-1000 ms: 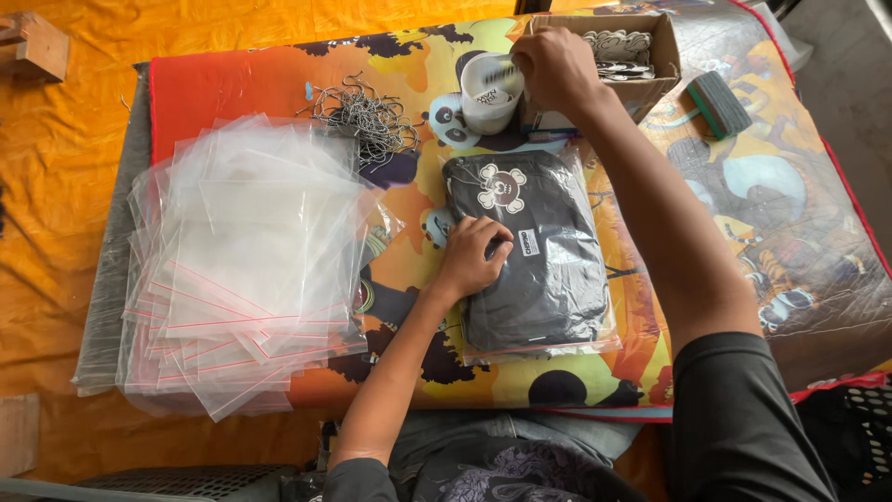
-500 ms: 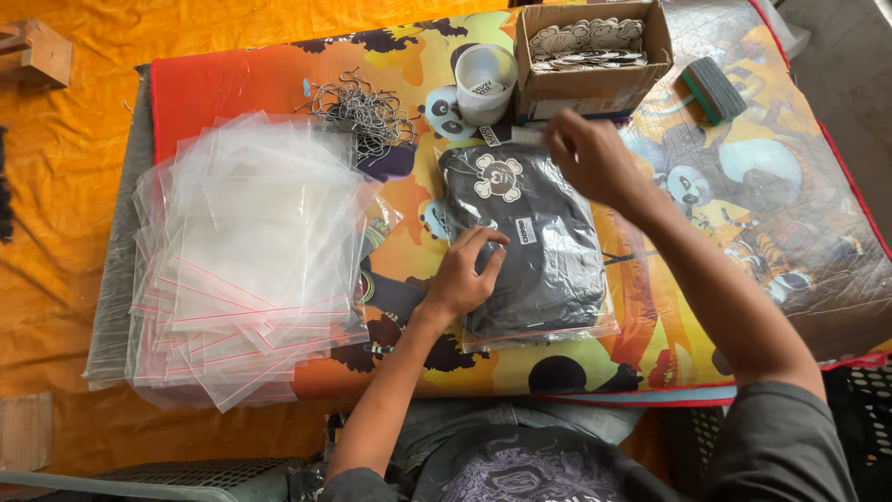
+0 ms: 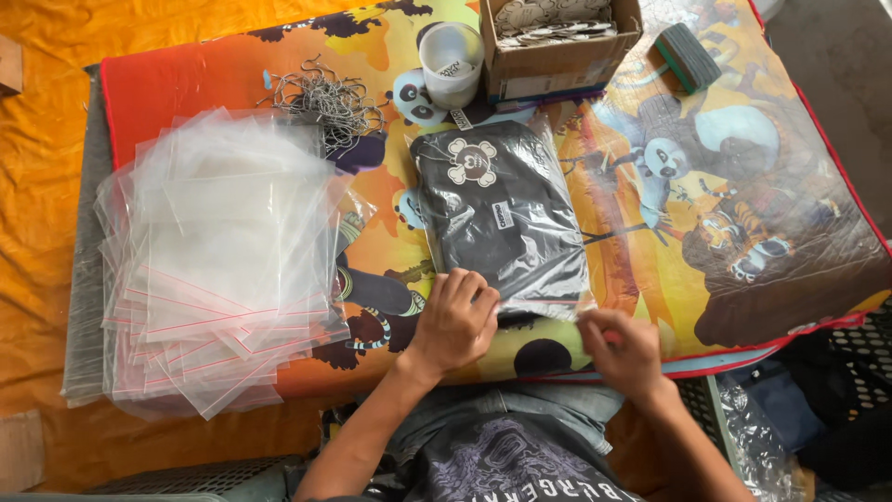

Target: The person attaches a metal chain to a small black bag, then places the bag into a clear plastic zip-lock bag. They use a purple toothbrush to press down and smooth the bag inside the plastic packaging before sealing it.

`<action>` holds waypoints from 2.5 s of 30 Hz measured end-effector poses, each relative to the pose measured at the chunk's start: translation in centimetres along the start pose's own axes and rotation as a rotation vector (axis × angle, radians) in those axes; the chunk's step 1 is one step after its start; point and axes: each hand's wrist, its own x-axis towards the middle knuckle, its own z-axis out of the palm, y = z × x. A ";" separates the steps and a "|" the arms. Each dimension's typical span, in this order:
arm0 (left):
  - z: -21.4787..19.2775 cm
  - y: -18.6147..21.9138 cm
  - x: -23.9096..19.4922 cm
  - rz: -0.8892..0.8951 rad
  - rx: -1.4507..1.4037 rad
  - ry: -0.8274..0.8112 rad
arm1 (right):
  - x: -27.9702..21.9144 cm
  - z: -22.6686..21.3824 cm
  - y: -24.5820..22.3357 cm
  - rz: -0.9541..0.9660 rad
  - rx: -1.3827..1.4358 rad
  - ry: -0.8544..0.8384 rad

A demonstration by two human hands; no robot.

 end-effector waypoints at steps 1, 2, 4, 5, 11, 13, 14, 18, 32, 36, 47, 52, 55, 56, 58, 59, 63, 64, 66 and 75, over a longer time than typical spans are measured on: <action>-0.1 0.2 0.5 0.002 -0.003 -0.003 | -0.2 0.4 -1.4 0.004 -0.001 0.002; -0.3 0.4 0.9 0.022 0.027 0.058 | -0.4 0.9 -2.8 -0.019 -0.004 -0.009; -0.1 0.7 1.3 0.044 0.055 0.120 | 0.2 1.7 -5.2 -0.043 -0.010 -0.019; 0.1 0.7 1.3 0.058 0.062 0.135 | 1.0 2.1 -6.3 -0.127 -0.047 -0.058; -0.2 1.3 1.0 0.112 0.031 0.164 | 3.6 4.7 -7.5 -0.251 -0.322 -0.336; -0.3 1.5 0.7 0.134 0.006 0.157 | 5.2 5.5 -8.4 -0.247 -0.395 -0.416; -0.3 1.5 0.6 0.140 -0.008 0.148 | 5.4 6.2 -7.9 -0.245 -0.434 -0.429; -2.4 1.6 0.5 0.046 -0.186 0.028 | 4.5 8.0 -5.3 -0.266 -0.616 -0.435; -0.1 -3.1 -3.2 -0.282 -0.413 -0.182 | 13.3 2.5 -3.1 -0.314 -0.475 -0.306; -0.3 -3.2 -3.0 -0.326 -0.501 -0.201 | 21.4 7.5 -2.1 -0.403 -0.365 -0.417; -0.2 -3.6 -2.8 -0.366 -0.558 -0.166 | 26.9 17.5 4.7 -0.398 -0.544 -0.472; 0.0 -3.7 -2.8 -0.360 -0.574 -0.154 | 27.1 17.0 4.3 -0.406 -0.576 -0.481; 0.1 -3.8 -3.1 -0.353 -0.548 -0.149 | 27.6 17.2 4.7 -0.581 -0.564 -0.318; 0.2 -3.8 -3.1 -0.352 -0.553 -0.145 | 28.0 17.1 4.3 -0.705 -0.471 -0.158; 0.1 -3.8 -3.1 -0.351 -0.559 -0.134 | 29.2 16.3 2.9 -0.830 -0.375 0.000; -0.1 -3.7 -2.9 -0.356 -0.563 -0.146 | 29.8 15.7 2.0 -0.827 -0.302 0.084; -2.1 -2.9 -1.6 -0.359 -0.561 -0.193 | 31.5 12.7 -4.7 -0.725 -0.284 0.117; -1.8 -3.0 -1.6 -0.356 -0.559 -0.191 | 32.2 13.2 -3.6 -0.728 -0.285 0.119; -1.5 -3.0 -1.9 -0.347 -0.552 -0.183 | 33.1 14.3 -1.2 -0.287 -0.237 -0.368; 0.1 -3.5 -3.2 -0.345 -0.520 -0.169 | 25.6 11.3 1.9 -0.599 -0.169 -0.220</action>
